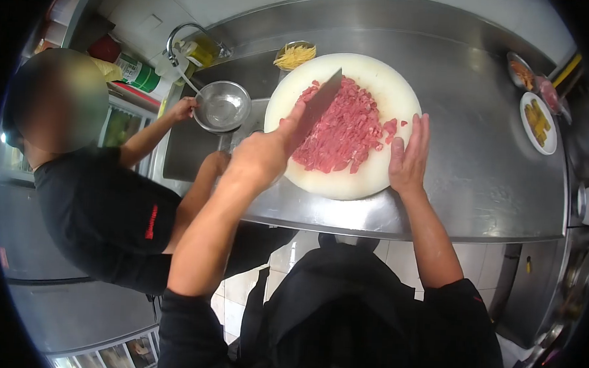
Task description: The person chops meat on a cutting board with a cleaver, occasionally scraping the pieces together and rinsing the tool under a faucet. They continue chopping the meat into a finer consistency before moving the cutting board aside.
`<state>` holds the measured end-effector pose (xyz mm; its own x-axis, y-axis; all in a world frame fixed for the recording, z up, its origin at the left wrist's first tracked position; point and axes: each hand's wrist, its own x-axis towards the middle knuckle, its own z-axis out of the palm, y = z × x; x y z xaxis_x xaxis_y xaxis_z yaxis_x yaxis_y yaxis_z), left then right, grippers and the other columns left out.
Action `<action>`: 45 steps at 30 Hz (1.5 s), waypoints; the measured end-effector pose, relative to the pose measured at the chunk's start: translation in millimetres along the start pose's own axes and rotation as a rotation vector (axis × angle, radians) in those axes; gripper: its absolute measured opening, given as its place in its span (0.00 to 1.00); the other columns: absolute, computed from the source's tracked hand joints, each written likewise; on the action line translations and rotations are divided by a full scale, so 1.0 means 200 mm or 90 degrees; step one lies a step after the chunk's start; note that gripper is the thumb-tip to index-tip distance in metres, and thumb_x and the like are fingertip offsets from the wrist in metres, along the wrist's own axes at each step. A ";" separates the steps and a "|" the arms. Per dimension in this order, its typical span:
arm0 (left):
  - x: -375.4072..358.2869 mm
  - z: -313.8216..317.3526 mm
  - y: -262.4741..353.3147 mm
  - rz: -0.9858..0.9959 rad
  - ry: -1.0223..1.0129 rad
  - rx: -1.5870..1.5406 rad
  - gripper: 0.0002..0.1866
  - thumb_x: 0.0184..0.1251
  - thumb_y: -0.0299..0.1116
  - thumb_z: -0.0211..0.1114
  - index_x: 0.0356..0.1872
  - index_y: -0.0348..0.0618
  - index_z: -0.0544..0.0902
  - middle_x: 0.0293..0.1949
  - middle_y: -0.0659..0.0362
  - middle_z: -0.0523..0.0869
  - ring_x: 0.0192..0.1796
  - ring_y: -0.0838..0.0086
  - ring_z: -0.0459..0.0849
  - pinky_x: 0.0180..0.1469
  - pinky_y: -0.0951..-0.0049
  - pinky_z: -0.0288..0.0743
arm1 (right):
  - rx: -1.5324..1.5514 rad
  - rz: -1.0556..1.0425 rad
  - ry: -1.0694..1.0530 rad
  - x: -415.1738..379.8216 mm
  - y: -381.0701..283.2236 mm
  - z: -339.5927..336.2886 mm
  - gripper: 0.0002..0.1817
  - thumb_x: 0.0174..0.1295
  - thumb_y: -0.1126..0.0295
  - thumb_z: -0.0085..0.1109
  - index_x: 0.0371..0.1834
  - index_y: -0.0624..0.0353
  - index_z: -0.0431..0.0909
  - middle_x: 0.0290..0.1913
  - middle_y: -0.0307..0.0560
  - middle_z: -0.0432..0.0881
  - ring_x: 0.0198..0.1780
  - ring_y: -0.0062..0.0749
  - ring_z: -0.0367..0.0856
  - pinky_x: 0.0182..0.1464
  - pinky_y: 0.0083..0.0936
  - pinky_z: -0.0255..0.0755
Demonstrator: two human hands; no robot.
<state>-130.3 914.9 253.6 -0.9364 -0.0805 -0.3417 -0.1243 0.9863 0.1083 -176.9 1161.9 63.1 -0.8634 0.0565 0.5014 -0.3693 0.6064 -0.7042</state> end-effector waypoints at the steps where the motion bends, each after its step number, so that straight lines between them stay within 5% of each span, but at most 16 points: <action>1: -0.05 -0.05 0.01 -0.004 0.002 -0.029 0.40 0.73 0.30 0.48 0.80 0.75 0.43 0.41 0.36 0.86 0.46 0.44 0.87 0.51 0.47 0.78 | -0.002 0.001 -0.006 0.00 0.00 0.00 0.41 0.75 0.44 0.39 0.75 0.72 0.54 0.77 0.77 0.49 0.78 0.67 0.48 0.77 0.51 0.44; 4: 0.07 0.22 -0.07 0.019 0.027 0.020 0.41 0.72 0.30 0.51 0.80 0.75 0.44 0.38 0.36 0.86 0.42 0.43 0.87 0.48 0.46 0.79 | 0.019 0.013 -0.001 0.00 -0.01 0.00 0.40 0.75 0.45 0.39 0.75 0.72 0.54 0.77 0.77 0.49 0.78 0.67 0.48 0.77 0.51 0.43; 16: -0.07 0.08 -0.10 -0.003 -0.023 -0.104 0.39 0.74 0.31 0.54 0.80 0.71 0.47 0.41 0.29 0.84 0.46 0.38 0.85 0.52 0.48 0.75 | -0.186 -0.041 -0.138 0.04 -0.08 -0.05 0.46 0.72 0.42 0.45 0.76 0.75 0.49 0.76 0.80 0.49 0.79 0.70 0.44 0.78 0.55 0.37; 19: -0.12 0.25 -0.24 0.103 0.143 -0.218 0.38 0.75 0.32 0.53 0.80 0.72 0.47 0.31 0.40 0.86 0.32 0.51 0.87 0.41 0.51 0.79 | -0.256 -0.049 -0.209 0.05 -0.12 -0.02 0.49 0.71 0.40 0.45 0.77 0.76 0.47 0.76 0.82 0.49 0.79 0.70 0.42 0.79 0.54 0.34; 22: -0.19 0.26 -0.23 -0.046 -0.059 -0.552 0.39 0.75 0.30 0.54 0.81 0.62 0.46 0.22 0.53 0.80 0.19 0.69 0.78 0.26 0.65 0.76 | -0.298 -0.033 -0.271 0.07 -0.19 0.01 0.51 0.70 0.39 0.45 0.77 0.76 0.44 0.76 0.82 0.47 0.80 0.69 0.41 0.79 0.52 0.32; 25: -0.29 0.34 -0.24 -0.077 -0.048 -0.706 0.39 0.75 0.29 0.54 0.82 0.53 0.44 0.19 0.62 0.71 0.15 0.81 0.67 0.19 0.76 0.67 | -0.245 -0.014 -0.304 0.08 -0.22 0.03 0.52 0.70 0.37 0.44 0.78 0.76 0.43 0.77 0.81 0.45 0.80 0.69 0.39 0.80 0.51 0.30; 39: -0.54 0.53 -0.33 -0.248 0.031 -0.866 0.47 0.64 0.22 0.50 0.82 0.60 0.37 0.21 0.64 0.70 0.17 0.80 0.67 0.18 0.78 0.65 | -0.242 -0.043 -0.340 0.10 -0.29 0.14 0.54 0.69 0.35 0.42 0.79 0.74 0.41 0.78 0.79 0.43 0.81 0.67 0.40 0.80 0.51 0.31; 45: -0.40 0.58 -0.34 -0.242 -0.004 -0.956 0.46 0.68 0.23 0.50 0.81 0.54 0.34 0.23 0.63 0.72 0.19 0.80 0.67 0.20 0.76 0.66 | -0.225 -0.018 -0.323 0.09 -0.33 0.19 0.53 0.69 0.36 0.44 0.79 0.73 0.41 0.78 0.78 0.43 0.80 0.70 0.39 0.79 0.55 0.30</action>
<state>-8.7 871.2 164.5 -0.7737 -0.2802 -0.5682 -0.5536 -0.1372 0.8214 -180.2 1092.8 99.5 -0.9428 -0.2956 0.1543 -0.3334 0.8333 -0.4409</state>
